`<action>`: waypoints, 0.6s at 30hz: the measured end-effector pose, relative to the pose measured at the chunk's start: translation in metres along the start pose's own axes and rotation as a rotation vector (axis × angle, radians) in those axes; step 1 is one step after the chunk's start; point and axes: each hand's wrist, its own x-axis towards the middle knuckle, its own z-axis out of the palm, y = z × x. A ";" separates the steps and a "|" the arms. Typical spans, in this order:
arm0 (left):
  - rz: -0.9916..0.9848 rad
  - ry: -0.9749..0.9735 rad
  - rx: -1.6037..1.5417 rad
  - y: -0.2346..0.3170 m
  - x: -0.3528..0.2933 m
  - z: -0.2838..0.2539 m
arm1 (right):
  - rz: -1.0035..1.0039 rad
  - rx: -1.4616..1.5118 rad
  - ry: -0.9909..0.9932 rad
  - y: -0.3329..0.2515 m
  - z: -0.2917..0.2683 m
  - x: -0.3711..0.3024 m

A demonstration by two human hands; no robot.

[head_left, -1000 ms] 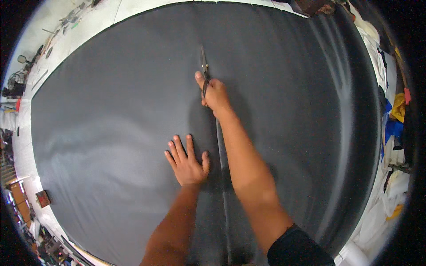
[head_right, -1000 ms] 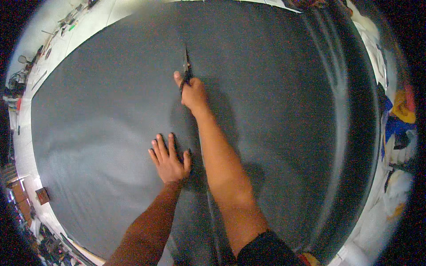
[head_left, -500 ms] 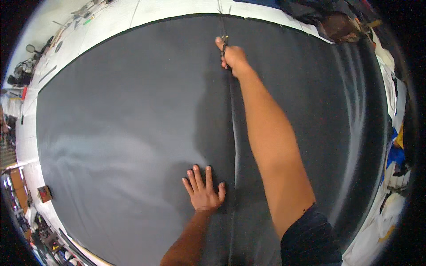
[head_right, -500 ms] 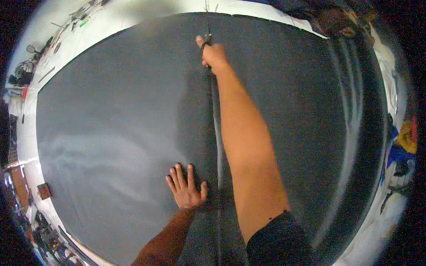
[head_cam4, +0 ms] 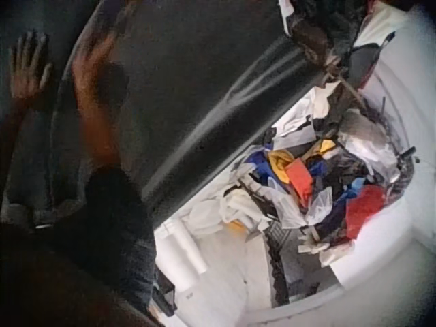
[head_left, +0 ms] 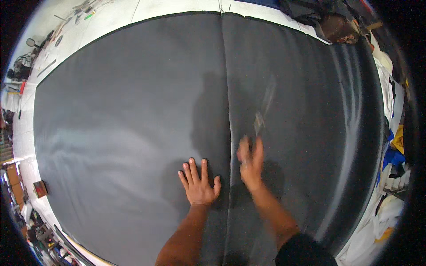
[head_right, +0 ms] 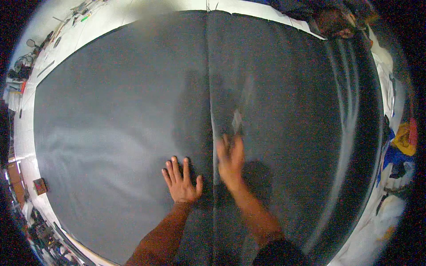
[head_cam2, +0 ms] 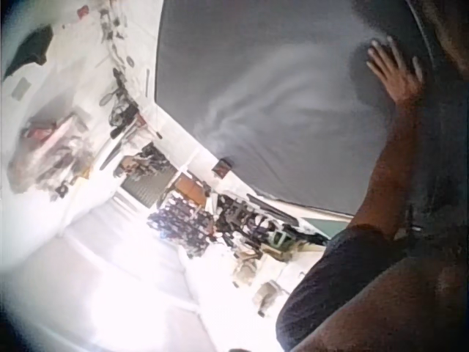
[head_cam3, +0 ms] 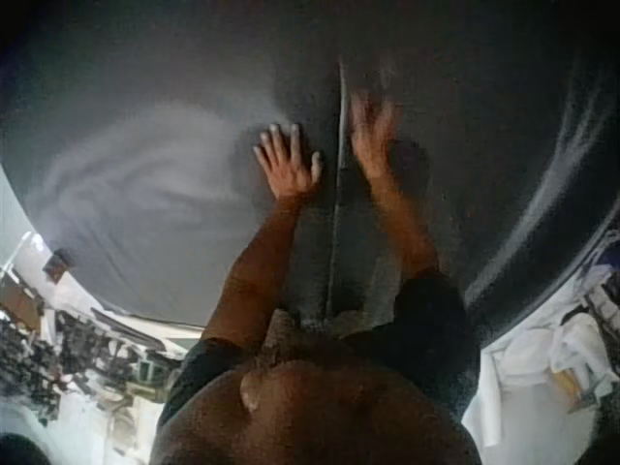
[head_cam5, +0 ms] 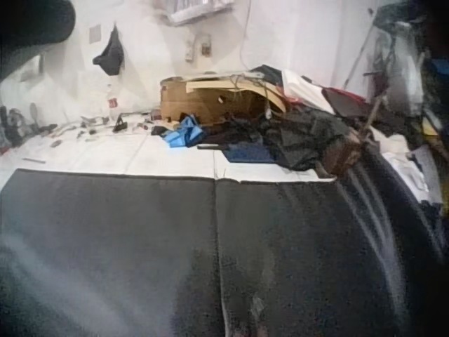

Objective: The person cuts a large piece of black synthetic fabric using shears on a floor, then folds and moves the fabric before unrolling a separate roll of material from its plastic packaging.

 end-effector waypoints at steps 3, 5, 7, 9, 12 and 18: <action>0.039 0.008 -0.039 0.021 0.007 -0.002 | 0.120 -0.378 0.303 0.061 -0.120 -0.178; 0.044 0.017 -0.033 0.022 0.008 -0.004 | 0.242 -0.376 0.395 0.061 -0.170 -0.274; 0.010 -0.024 0.001 0.018 0.006 -0.011 | 0.218 -0.840 0.333 0.054 -0.205 -0.333; 0.034 0.051 0.026 0.010 0.004 -0.007 | 0.367 -1.036 0.245 0.069 -0.227 -0.380; 0.087 0.164 0.069 0.005 0.000 0.000 | 0.057 -1.153 0.259 0.089 -0.220 -0.376; 0.205 0.242 0.211 0.012 -0.001 0.035 | 0.071 -0.966 0.489 0.089 -0.229 -0.377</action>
